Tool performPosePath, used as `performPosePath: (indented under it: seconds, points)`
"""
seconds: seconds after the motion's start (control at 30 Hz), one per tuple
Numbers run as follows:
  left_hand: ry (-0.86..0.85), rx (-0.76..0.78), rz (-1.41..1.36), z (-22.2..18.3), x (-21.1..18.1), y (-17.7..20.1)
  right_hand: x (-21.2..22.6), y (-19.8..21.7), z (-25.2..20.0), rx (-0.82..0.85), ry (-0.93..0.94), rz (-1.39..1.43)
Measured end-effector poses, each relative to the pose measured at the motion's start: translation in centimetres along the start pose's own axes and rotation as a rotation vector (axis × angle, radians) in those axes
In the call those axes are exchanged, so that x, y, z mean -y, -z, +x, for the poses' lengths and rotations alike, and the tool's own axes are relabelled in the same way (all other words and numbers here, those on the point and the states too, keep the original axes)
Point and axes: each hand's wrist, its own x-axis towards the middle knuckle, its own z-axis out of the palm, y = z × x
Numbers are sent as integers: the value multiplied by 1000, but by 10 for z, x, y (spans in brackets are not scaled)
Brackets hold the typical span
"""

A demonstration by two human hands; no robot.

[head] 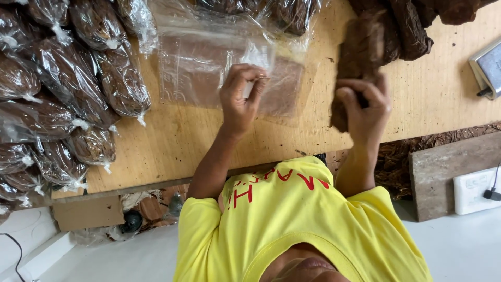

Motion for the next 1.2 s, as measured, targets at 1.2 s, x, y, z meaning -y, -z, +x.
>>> performPosePath:
  seconds: [1.2]
  points:
    - [42,393,14,-6,-3,-19,-55,-93,-8,289,46,358]
